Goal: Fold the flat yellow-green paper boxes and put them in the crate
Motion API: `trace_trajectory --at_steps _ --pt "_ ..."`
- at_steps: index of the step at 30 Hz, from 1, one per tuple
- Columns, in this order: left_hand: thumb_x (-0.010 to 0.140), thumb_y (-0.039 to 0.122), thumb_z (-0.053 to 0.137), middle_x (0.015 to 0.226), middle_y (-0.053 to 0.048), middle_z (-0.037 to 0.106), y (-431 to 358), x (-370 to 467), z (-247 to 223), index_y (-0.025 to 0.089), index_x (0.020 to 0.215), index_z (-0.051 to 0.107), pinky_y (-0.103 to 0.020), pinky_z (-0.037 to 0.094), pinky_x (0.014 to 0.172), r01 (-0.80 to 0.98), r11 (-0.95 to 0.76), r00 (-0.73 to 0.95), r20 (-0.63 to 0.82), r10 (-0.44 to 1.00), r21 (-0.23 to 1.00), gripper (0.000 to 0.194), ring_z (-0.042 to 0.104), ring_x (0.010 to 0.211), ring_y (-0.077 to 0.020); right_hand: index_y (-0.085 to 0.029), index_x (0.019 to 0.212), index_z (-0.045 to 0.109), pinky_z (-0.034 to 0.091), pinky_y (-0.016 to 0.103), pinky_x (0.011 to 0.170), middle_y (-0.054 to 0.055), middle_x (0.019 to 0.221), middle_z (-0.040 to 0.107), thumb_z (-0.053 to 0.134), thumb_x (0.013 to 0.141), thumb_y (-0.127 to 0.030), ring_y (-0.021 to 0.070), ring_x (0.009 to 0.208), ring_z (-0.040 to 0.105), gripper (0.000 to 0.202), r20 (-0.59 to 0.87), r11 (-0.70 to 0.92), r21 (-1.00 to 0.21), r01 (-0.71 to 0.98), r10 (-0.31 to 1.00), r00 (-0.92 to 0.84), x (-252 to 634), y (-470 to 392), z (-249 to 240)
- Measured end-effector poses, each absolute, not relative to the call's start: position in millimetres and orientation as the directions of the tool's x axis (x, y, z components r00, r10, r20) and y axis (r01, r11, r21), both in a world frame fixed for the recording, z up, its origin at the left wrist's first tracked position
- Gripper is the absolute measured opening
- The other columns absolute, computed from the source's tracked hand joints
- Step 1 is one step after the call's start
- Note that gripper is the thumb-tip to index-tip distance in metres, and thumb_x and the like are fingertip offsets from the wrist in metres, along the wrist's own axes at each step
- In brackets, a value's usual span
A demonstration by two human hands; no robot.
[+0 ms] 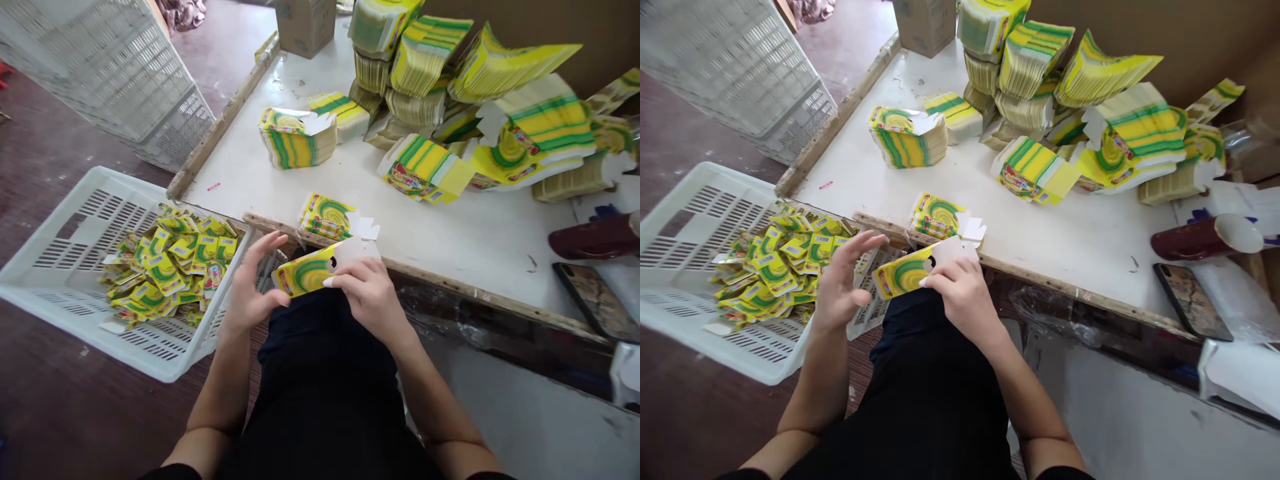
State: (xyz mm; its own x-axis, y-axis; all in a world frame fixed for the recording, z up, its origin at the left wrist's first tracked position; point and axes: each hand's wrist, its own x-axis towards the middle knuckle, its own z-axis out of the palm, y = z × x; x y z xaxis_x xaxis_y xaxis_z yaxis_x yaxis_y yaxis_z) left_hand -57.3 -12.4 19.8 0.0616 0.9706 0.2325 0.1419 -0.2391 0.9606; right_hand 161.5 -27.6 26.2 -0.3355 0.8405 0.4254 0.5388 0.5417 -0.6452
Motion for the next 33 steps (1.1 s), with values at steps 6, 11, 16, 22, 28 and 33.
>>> trace_trajectory --at_steps 6,11,16,22,28,33 --pt "0.065 0.032 0.077 0.096 -0.005 0.069 -17.1 -34.1 11.8 0.023 0.113 0.058 -0.035 0.054 0.073 0.553 -0.186 0.356 -0.028 0.934 0.812 0.052 0.068 0.084 -0.0250 -0.031 0.103 0.067 0.034 0.049 0.110 0.003 0.099 0.069 0.055 0.092 -0.018 0.0227 0.100 0.060 0.021 0.451 0.532 -0.698 0.479 0.846 -0.284 147.6 -32.8 16.8" --pt "0.068 0.027 0.071 0.094 -0.003 0.068 -26.0 -16.6 0.1 0.023 0.110 0.053 -0.030 0.052 0.069 0.510 -0.241 0.351 0.056 0.935 0.826 0.045 0.066 0.080 -0.0211 -0.022 0.138 0.042 0.043 0.049 0.106 0.014 0.136 0.053 0.068 0.081 -0.048 0.0304 0.127 0.049 0.068 0.137 0.123 -0.983 0.139 0.986 0.093 142.1 -30.4 -2.0" --pt "0.070 0.020 0.068 0.117 -0.008 0.063 -28.3 -9.4 -4.0 0.026 0.129 0.040 -0.034 0.052 0.083 0.436 -0.367 0.368 0.210 0.906 0.821 0.066 0.065 0.101 -0.0234 -0.022 0.126 0.055 0.051 0.043 0.098 0.011 0.125 0.064 0.063 0.083 -0.053 0.0271 0.115 0.061 0.054 -0.127 -0.148 -0.979 -0.136 0.979 -0.157 133.8 -25.6 -6.3" --pt "0.071 0.024 0.070 0.104 -0.004 0.060 -29.2 -4.2 -16.2 0.026 0.119 0.044 -0.029 0.051 0.074 0.407 -0.425 0.265 0.341 0.902 0.808 0.054 0.064 0.090 -0.0200 -0.022 0.109 0.066 0.057 0.040 0.085 0.007 0.105 0.072 0.064 0.081 -0.060 0.0250 0.096 0.068 0.048 -0.054 -0.061 -0.993 -0.101 0.996 -0.069 134.2 -16.7 -11.7" --pt "0.070 0.026 0.068 0.090 0.000 0.058 -26.6 -9.3 -22.2 0.025 0.113 0.041 -0.025 0.046 0.058 0.345 -0.267 0.260 0.181 0.948 0.900 0.050 0.060 0.064 -0.0138 -0.021 0.136 0.053 0.043 0.043 0.109 0.012 0.143 0.051 0.059 0.091 -0.040 0.0277 0.132 0.049 0.048 0.186 0.229 -0.966 0.122 0.940 -0.286 137.4 -27.5 -6.8" --pt "0.067 0.024 0.068 0.104 -0.006 0.054 -26.3 -10.0 -28.2 0.023 0.117 0.034 -0.029 0.050 0.065 0.373 -0.232 0.149 0.189 0.971 0.899 0.060 0.063 0.078 -0.0172 -0.027 0.125 0.062 0.044 0.039 0.109 0.008 0.145 0.050 0.048 0.091 -0.011 0.0210 0.132 0.049 0.040 0.274 0.378 -0.887 0.267 0.894 -0.355 136.7 -29.1 -8.2"
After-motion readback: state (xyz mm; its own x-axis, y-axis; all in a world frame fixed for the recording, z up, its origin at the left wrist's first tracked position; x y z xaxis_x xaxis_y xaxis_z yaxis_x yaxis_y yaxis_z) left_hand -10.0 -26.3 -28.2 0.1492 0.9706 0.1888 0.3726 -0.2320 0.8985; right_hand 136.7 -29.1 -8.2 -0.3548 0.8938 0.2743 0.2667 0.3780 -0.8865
